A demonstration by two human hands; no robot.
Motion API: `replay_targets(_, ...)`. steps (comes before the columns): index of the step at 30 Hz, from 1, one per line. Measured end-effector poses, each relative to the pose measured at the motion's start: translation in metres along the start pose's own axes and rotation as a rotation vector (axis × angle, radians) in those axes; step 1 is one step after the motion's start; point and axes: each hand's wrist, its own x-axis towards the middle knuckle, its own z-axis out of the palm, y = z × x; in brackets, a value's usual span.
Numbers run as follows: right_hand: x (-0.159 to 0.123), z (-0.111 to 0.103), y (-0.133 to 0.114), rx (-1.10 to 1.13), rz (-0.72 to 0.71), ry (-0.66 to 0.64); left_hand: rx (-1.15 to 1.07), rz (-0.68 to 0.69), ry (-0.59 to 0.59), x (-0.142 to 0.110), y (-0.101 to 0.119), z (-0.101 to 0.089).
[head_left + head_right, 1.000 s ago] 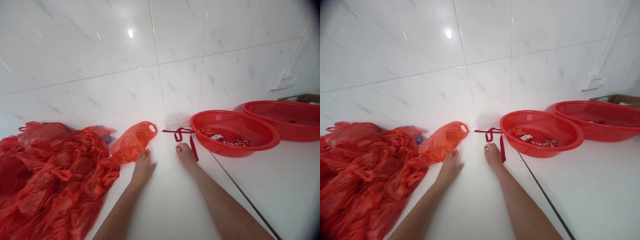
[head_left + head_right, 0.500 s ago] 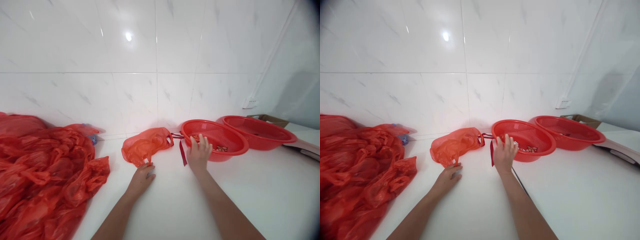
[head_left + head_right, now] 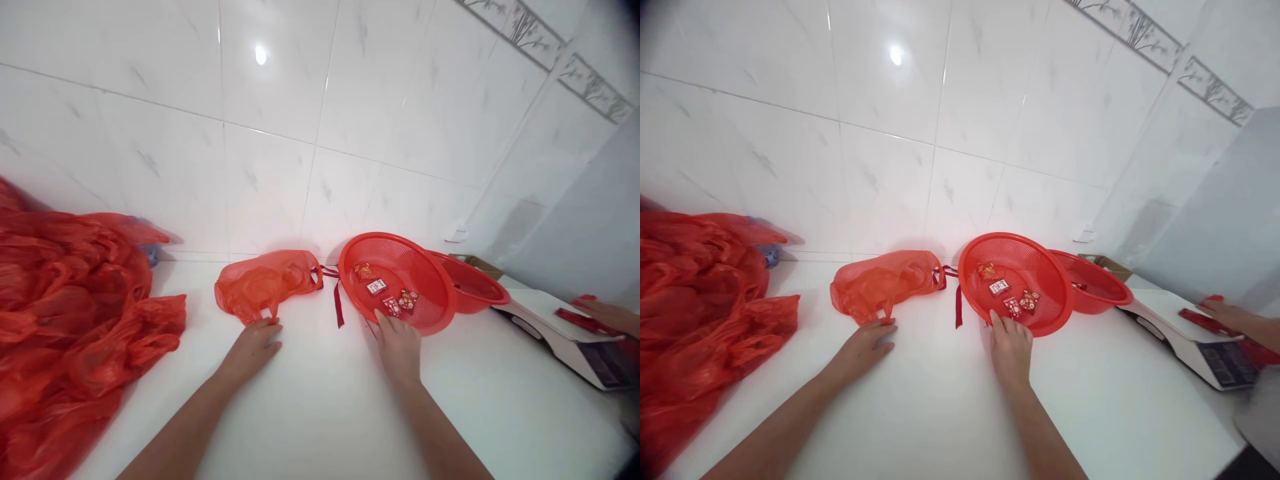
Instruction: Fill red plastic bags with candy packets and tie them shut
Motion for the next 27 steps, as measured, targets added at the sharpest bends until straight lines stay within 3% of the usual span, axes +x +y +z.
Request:
replay_targets(7, -0.036, -0.02, 0.002, -0.058, -0.125, -0.067, 0.01, 0.025, -0.008, 0.0, -0.003, 0.002)
replay_targets(17, -0.057, -0.089, 0.038, 0.001, -0.093, -0.172, -0.04, 0.098, 0.049, 0.003, -0.012, 0.01)
replay_targets(23, -0.044, -0.126, 0.063, 0.187, 0.123, -0.44, -0.179, 0.032, 0.098, -0.006, 0.005, -0.002)
replay_targets(27, -0.014, -0.126, 0.075, 0.233, 0.3, -0.57, -0.287, -0.064, 0.275, -0.016, 0.018, -0.01)
